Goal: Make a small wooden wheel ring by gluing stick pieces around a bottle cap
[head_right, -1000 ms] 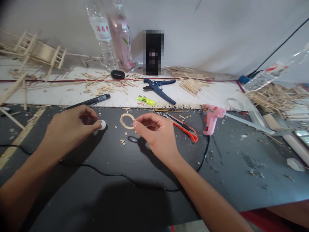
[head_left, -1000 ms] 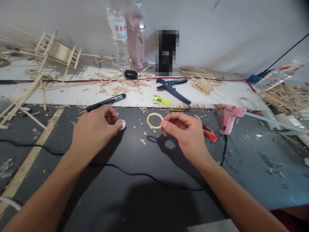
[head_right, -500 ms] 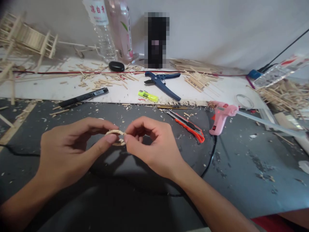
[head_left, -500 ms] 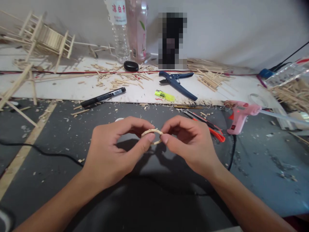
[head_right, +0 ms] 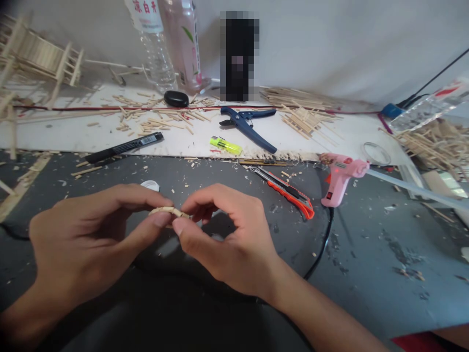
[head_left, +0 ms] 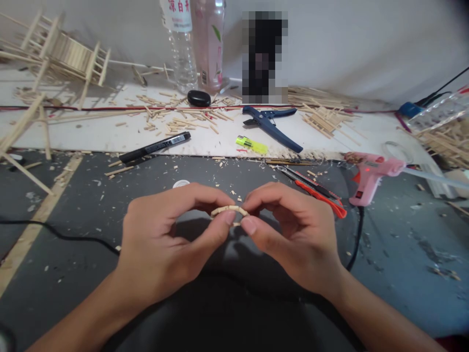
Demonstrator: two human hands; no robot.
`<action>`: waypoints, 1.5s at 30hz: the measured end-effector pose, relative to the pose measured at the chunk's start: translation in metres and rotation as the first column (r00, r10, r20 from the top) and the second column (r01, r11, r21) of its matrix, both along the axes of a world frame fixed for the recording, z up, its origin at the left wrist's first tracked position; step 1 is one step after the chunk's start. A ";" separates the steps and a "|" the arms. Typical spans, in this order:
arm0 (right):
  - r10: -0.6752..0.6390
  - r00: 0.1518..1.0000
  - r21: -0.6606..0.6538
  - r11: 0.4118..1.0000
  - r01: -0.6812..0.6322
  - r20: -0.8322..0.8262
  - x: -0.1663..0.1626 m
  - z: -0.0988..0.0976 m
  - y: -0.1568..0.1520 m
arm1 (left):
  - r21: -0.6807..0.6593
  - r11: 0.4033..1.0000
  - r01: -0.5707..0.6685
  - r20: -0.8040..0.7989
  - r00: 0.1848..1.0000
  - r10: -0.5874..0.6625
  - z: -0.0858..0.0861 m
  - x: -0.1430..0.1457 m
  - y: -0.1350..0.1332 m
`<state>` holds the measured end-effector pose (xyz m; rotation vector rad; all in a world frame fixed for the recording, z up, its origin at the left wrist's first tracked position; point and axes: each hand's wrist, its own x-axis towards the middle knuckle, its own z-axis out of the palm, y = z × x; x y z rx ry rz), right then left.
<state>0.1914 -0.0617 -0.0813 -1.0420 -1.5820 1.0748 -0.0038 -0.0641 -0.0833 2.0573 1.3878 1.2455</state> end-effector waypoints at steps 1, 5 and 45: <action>-0.002 1.000 0.004 1.000 0.002 0.003 0.000 0.000 0.000 | 0.006 1.000 0.006 -0.005 1.000 -0.006 0.000 0.000 0.000; -0.011 1.000 0.017 1.000 0.010 0.020 -0.001 0.002 -0.001 | 0.014 0.999 0.030 -0.016 0.999 -0.029 0.000 0.000 0.000; -0.037 0.998 -0.109 0.993 0.042 0.041 -0.004 0.002 0.000 | -0.384 0.912 0.141 0.462 0.885 0.057 0.005 0.004 0.003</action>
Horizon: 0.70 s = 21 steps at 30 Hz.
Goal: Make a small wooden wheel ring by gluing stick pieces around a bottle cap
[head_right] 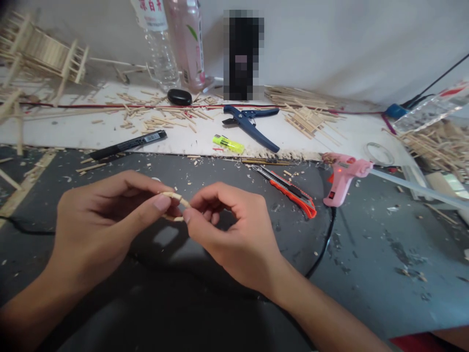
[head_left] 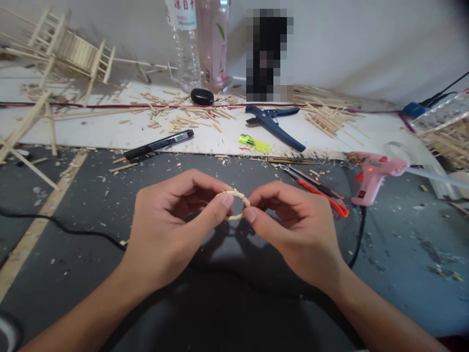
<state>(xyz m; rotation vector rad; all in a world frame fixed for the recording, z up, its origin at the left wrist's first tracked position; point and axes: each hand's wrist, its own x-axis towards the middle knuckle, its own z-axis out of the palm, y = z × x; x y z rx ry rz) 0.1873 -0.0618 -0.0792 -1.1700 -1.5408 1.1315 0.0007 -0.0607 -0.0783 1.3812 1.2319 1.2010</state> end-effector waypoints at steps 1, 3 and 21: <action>-0.002 1.000 0.003 1.000 0.002 -0.007 0.000 0.000 0.000 | -0.011 1.000 0.009 0.017 1.000 -0.008 -0.001 0.000 0.000; -0.009 1.000 0.003 1.000 0.009 -0.022 -0.001 0.000 -0.001 | -0.043 0.999 0.027 0.072 0.997 -0.024 -0.004 0.002 0.001; -0.035 0.998 -0.011 0.999 0.034 -0.056 -0.001 -0.003 0.002 | -0.146 0.988 0.052 0.222 0.975 -0.019 -0.015 0.001 0.002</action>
